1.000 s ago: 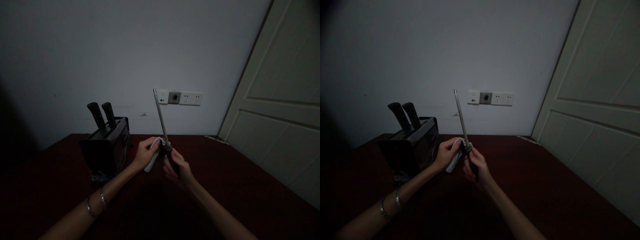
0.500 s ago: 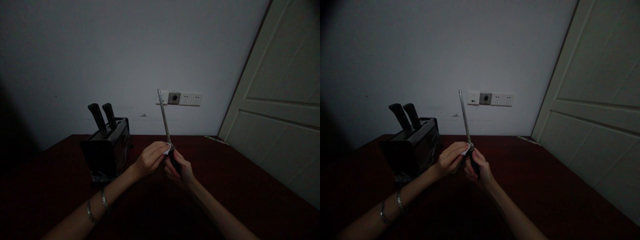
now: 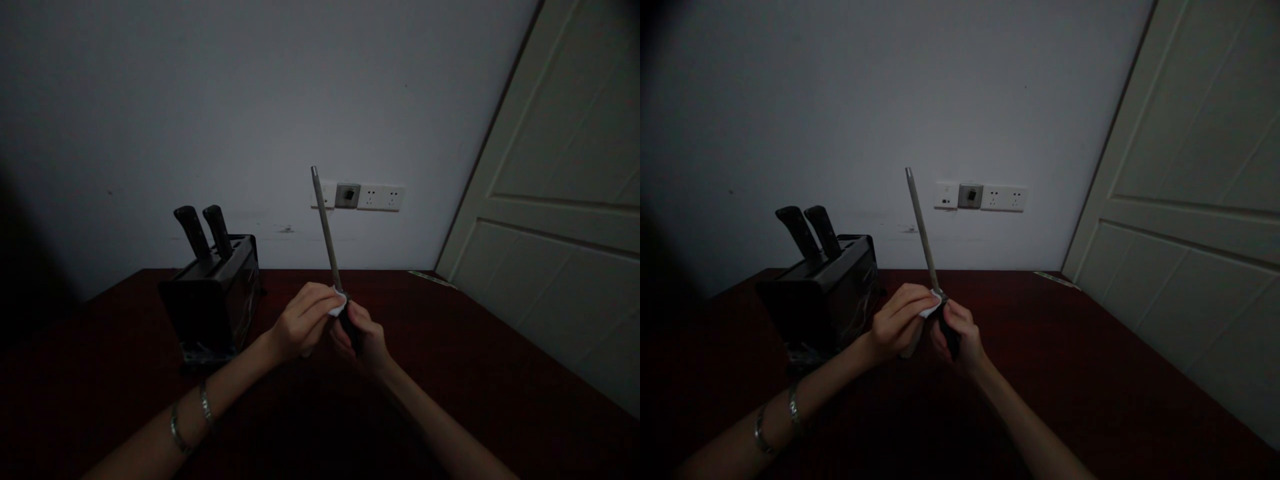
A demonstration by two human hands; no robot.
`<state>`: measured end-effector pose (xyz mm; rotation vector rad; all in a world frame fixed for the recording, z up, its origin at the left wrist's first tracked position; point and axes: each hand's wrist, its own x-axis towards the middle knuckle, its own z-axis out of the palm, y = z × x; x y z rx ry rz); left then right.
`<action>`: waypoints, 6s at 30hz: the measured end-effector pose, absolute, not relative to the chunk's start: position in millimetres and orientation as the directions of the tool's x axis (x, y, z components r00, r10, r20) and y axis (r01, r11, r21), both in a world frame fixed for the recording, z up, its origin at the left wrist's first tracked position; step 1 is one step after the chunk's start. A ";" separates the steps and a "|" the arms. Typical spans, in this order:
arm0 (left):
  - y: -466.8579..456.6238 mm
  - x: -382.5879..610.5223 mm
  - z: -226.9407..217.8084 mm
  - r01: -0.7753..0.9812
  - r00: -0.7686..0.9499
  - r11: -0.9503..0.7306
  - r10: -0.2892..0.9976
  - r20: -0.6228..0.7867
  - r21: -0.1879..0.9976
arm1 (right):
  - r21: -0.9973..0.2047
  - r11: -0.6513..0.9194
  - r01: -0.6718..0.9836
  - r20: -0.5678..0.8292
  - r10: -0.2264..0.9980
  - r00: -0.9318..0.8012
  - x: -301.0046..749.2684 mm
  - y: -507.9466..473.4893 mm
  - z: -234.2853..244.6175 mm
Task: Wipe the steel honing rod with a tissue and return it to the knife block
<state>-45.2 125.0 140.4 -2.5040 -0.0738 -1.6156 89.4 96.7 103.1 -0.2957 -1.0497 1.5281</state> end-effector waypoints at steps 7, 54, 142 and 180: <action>124.2 -43.2 141.3 0.069 0.329 -0.998 0.016 0.944 -0.008 | -0.752 0.057 -0.656 0.370 0.860 -0.350 93.9 94.6 104.3; 127.7 -48.1 139.2 0.060 0.388 -0.997 0.067 0.919 0.047 | -0.695 -0.154 -0.703 0.269 0.850 -0.452 99.4 99.8 108.2; 149.0 -54.7 139.4 0.199 0.068 -0.871 0.469 0.881 0.449 | -0.790 0.182 -0.586 0.323 0.935 -0.144 87.3 93.1 110.6; 125.3 -44.7 142.0 0.057 0.274 -0.998 0.050 0.960 0.036 | -0.768 0.179 -0.615 0.231 0.973 -0.006 79.4 93.9 103.1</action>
